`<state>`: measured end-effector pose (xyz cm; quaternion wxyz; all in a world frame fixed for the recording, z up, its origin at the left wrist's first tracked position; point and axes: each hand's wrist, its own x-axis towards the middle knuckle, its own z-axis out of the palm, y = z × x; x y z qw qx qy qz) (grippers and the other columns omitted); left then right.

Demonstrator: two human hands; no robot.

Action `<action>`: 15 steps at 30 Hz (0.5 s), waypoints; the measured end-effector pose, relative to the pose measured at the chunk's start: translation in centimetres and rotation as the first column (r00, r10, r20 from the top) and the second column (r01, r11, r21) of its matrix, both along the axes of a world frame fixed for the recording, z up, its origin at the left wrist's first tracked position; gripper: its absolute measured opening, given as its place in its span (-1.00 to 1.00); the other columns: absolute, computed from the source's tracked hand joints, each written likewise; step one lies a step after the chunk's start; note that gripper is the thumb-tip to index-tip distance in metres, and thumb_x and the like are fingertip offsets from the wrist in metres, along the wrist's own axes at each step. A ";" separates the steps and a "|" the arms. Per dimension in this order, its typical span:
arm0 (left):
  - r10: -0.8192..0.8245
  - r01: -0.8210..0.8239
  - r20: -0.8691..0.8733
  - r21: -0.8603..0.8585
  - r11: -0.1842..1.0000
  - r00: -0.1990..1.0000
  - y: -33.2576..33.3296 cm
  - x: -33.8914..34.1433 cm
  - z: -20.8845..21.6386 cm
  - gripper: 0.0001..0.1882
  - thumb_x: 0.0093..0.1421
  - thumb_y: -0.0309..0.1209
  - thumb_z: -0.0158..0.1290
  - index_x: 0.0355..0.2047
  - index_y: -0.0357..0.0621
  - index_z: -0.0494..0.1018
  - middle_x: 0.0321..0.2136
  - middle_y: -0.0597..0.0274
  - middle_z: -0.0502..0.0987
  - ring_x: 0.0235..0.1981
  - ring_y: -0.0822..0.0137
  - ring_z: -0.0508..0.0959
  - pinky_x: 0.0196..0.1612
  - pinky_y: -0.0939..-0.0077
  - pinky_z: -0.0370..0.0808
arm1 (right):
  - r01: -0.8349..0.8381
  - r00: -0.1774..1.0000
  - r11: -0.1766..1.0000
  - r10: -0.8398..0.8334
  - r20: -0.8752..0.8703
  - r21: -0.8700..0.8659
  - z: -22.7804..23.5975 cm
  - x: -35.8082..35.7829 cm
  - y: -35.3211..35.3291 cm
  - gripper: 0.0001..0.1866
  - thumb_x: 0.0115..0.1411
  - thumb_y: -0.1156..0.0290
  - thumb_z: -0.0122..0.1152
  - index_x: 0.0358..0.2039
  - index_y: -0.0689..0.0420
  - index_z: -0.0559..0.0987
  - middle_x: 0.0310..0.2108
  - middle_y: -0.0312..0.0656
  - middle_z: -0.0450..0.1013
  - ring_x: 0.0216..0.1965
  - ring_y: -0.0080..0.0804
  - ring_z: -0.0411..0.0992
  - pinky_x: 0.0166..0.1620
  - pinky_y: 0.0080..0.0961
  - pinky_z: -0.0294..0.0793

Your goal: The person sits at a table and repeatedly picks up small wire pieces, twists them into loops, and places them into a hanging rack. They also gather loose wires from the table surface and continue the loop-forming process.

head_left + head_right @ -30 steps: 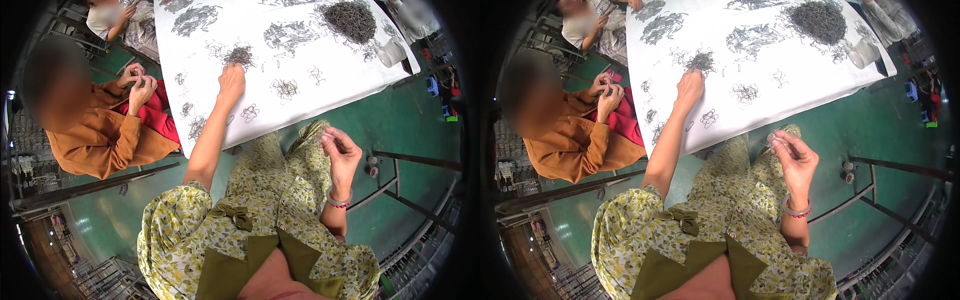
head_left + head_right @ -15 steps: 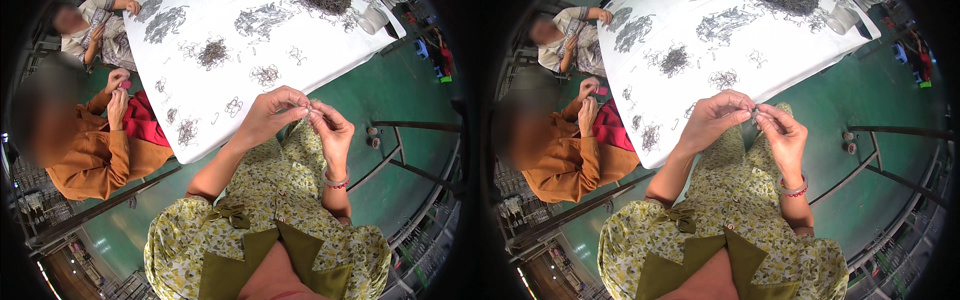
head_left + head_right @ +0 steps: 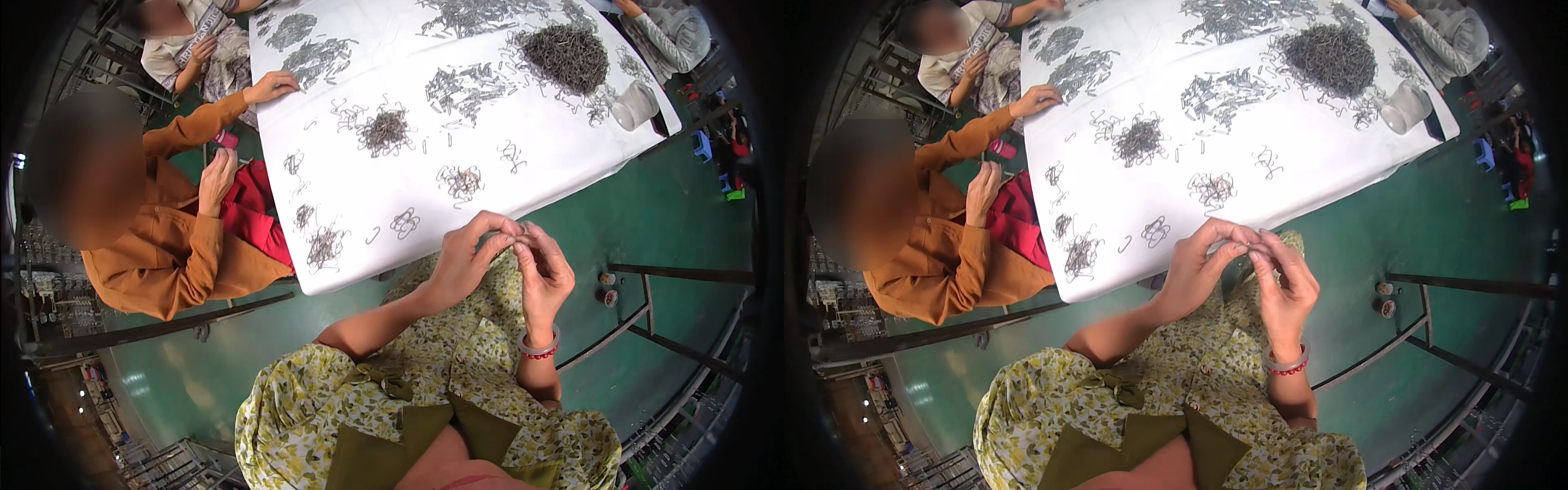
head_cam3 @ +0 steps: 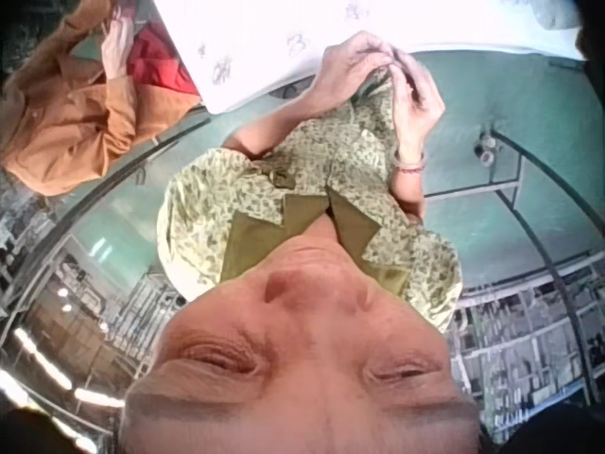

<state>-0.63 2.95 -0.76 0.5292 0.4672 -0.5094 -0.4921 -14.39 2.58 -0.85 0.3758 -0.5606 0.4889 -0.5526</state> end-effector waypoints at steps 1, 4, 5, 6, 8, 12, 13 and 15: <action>0.013 -0.013 -0.023 -0.017 1.000 1.000 0.0 0.1 0.0 -0.94 0.26 -0.55 -0.03 -0.26 -0.26 0.37 -0.27 0.15 0.57 -0.18 0.44 0.53 -0.04 0.52 0.45 | 0.017 0.995 0.996 -0.026 0.099 0.085 0.2 0.2 -0.3 -0.83 0.07 0.67 0.24 -0.27 0.32 0.61 -0.40 -0.12 0.53 -0.42 -0.51 0.48 -0.34 -0.64 0.45; 0.019 -0.020 -0.037 -0.035 0.999 0.999 -0.1 0.7 0.1 -0.93 0.27 -0.57 -0.04 -0.23 -0.25 0.37 -0.28 0.14 0.58 -0.17 0.43 0.55 -0.03 0.53 0.45 | -0.081 0.996 0.981 0.086 -0.020 0.177 0.5 -0.1 -4.3 -0.88 0.13 0.59 0.22 -0.30 0.32 0.61 -0.44 -0.15 0.52 -0.43 -0.56 0.47 -0.39 -0.64 0.42; 0.013 -0.014 -0.021 -0.051 0.999 1.000 -0.1 0.9 0.0 -0.92 0.26 -0.58 -0.03 -0.23 -0.24 0.38 -0.28 0.14 0.58 -0.18 0.42 0.55 -0.03 0.53 0.45 | -0.134 0.975 0.984 0.152 -0.164 0.115 -0.4 0.4 -6.6 -0.84 0.21 0.50 0.14 -0.34 0.34 0.61 -0.52 -0.24 0.50 -0.52 -0.63 0.40 -0.48 -0.69 0.34; 0.001 -0.002 -0.002 -0.065 0.998 1.000 -0.2 1.1 -0.2 -0.91 0.26 -0.58 -0.03 -0.23 -0.24 0.38 -0.28 0.14 0.58 -0.18 0.42 0.55 -0.04 0.53 0.45 | -0.154 0.946 0.977 0.190 -0.263 0.150 -1.4 1.2 -9.1 -0.80 0.18 0.43 0.19 -0.37 0.35 0.60 -0.59 -0.23 0.48 -0.54 -0.63 0.39 -0.49 -0.62 0.34; 0.006 0.000 0.069 -0.076 0.997 0.998 -0.4 0.9 0.1 -0.90 0.24 -0.59 -0.01 -0.24 -0.27 0.43 -0.29 0.13 0.59 -0.21 0.39 0.57 -0.08 0.52 0.48 | -0.182 0.787 0.983 0.156 -0.597 0.017 -4.0 2.7 -14.1 -0.67 0.16 0.28 0.17 -0.52 0.35 0.56 -0.61 0.08 0.44 -0.60 -0.06 0.40 -0.44 -0.29 0.37; 0.054 -0.047 0.143 -0.046 0.998 0.988 0.3 0.8 2.3 -0.90 0.19 -0.62 0.03 -0.28 -0.31 0.49 -0.29 0.11 0.60 -0.21 0.37 0.57 -0.10 0.52 0.47 | -0.232 0.651 0.972 0.133 -0.748 -0.029 -10.2 10.2 -18.6 -0.89 -0.05 0.57 0.06 -0.59 0.26 0.56 -0.56 0.11 0.45 -0.40 0.03 0.48 -0.29 -0.16 0.49; 0.085 -0.080 0.122 -0.051 0.996 0.989 0.7 1.0 2.3 -0.90 0.18 -0.64 0.04 -0.29 -0.32 0.49 -0.29 0.11 0.60 -0.21 0.37 0.57 -0.09 0.52 0.47 | -0.217 0.557 0.976 0.146 -0.817 0.026 -10.6 12.1 -18.7 -0.89 -0.08 0.61 0.07 -0.56 0.24 0.57 -0.49 0.09 0.48 -0.35 -0.01 0.49 -0.26 -0.18 0.51; 0.103 -0.100 0.089 -0.042 0.994 0.991 1.7 1.3 1.8 -0.90 0.17 -0.65 0.04 -0.29 -0.32 0.49 -0.31 0.13 0.60 -0.22 0.39 0.56 -0.09 0.52 0.46 | -0.204 0.535 0.978 0.072 -0.842 -0.046 -8.9 12.5 -16.7 -0.88 -0.16 0.67 0.10 -0.56 0.23 0.56 -0.39 0.09 0.47 -0.28 -0.02 0.47 -0.29 -0.22 0.54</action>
